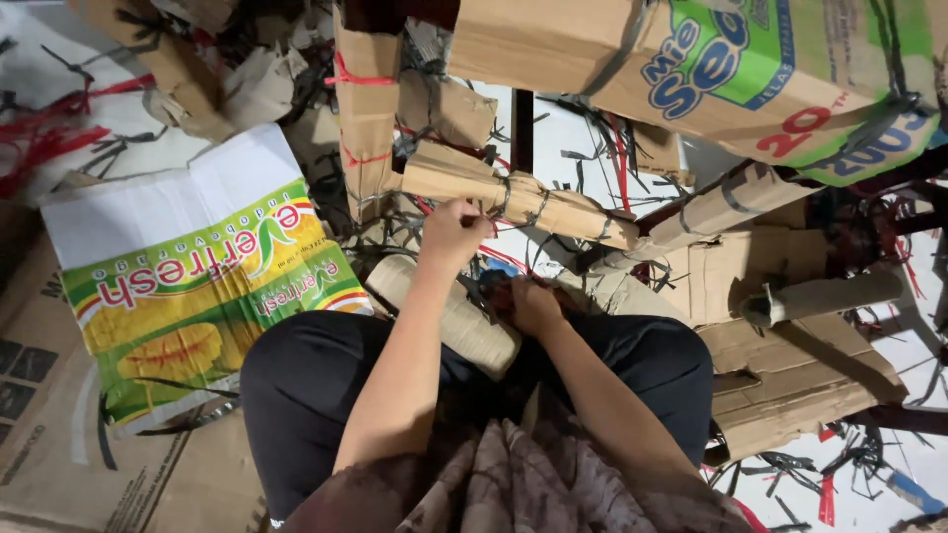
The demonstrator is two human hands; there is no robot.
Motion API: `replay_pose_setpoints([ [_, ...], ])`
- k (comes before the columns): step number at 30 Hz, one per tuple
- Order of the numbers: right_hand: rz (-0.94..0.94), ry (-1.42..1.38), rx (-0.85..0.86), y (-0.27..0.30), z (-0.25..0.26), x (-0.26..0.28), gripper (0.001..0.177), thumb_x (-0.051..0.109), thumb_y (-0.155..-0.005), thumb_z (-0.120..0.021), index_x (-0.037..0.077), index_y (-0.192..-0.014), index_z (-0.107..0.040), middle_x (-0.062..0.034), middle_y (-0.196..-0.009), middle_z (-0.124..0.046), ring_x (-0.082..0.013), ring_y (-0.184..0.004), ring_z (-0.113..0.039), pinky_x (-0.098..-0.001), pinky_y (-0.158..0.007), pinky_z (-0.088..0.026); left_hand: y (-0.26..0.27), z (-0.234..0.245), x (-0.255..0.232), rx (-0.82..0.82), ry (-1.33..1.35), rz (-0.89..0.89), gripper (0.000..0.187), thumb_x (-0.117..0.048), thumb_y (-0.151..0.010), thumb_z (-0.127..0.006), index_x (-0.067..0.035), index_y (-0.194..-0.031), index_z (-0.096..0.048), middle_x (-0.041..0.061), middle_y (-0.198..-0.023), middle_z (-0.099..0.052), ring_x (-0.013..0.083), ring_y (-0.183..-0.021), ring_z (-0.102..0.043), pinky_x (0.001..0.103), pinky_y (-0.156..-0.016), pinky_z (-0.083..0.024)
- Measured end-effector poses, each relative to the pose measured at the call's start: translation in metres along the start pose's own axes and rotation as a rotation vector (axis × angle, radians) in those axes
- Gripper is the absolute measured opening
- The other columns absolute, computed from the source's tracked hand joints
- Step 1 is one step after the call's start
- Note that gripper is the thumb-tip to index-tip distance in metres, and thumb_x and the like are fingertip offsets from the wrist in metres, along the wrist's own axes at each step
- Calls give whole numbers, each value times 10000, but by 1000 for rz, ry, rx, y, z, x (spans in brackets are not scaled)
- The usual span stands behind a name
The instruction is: Wrapping a wooden chair with cardboard and securing it with plastic ties for protection.
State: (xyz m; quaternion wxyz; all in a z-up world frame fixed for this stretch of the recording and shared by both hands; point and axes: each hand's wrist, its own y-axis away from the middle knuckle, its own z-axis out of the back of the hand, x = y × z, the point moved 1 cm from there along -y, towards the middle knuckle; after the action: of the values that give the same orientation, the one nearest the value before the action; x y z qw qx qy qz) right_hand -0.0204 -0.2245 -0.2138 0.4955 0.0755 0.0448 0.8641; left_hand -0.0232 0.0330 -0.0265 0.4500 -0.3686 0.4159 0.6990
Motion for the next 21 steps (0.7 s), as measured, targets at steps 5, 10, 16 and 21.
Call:
replay_pose_setpoints([
  [5, 11, 344, -357, 21, 121, 57, 289, 377, -717, -584, 183, -930, -620, -54, -779, -648, -304, -750, -647, -459, -678, -450, -14, -21, 17, -27, 21, -54, 349, -453, -777, -752, -192, -1009, -756, 68, -1041, -772, 304, -1070, -718, 411, -944, -578],
  [10, -358, -19, 267, 50, 212, 47, 400, 404, -843, -671, 151, -1152, -673, -117, -1123, -768, -350, -1155, -699, -537, -1024, -467, -13, -13, 14, -19, -37, -127, 364, -399, -802, -750, -164, -1081, -731, 122, -1070, -762, 359, -1095, -701, 468, -978, -569],
  [16, -235, -790, 388, 78, 176, -21, 655, 187, -852, -773, 161, -1453, -514, -97, -844, -791, -229, -784, -780, -287, -733, -566, -17, 0, 9, 20, -70, -77, 132, -222, -854, -677, -150, -959, -708, 104, -965, -764, 358, -1035, -722, 460, -896, -589],
  [21, -221, -869, 378, 64, 165, -15, 652, 631, -986, -433, 109, -1329, -622, -171, -933, -727, -293, -919, -722, -403, -902, -552, -15, 1, 10, 96, -86, -94, 124, -187, -881, -660, -123, -987, -664, 118, -1005, -752, 373, -1093, -699, 500, -931, -574],
])
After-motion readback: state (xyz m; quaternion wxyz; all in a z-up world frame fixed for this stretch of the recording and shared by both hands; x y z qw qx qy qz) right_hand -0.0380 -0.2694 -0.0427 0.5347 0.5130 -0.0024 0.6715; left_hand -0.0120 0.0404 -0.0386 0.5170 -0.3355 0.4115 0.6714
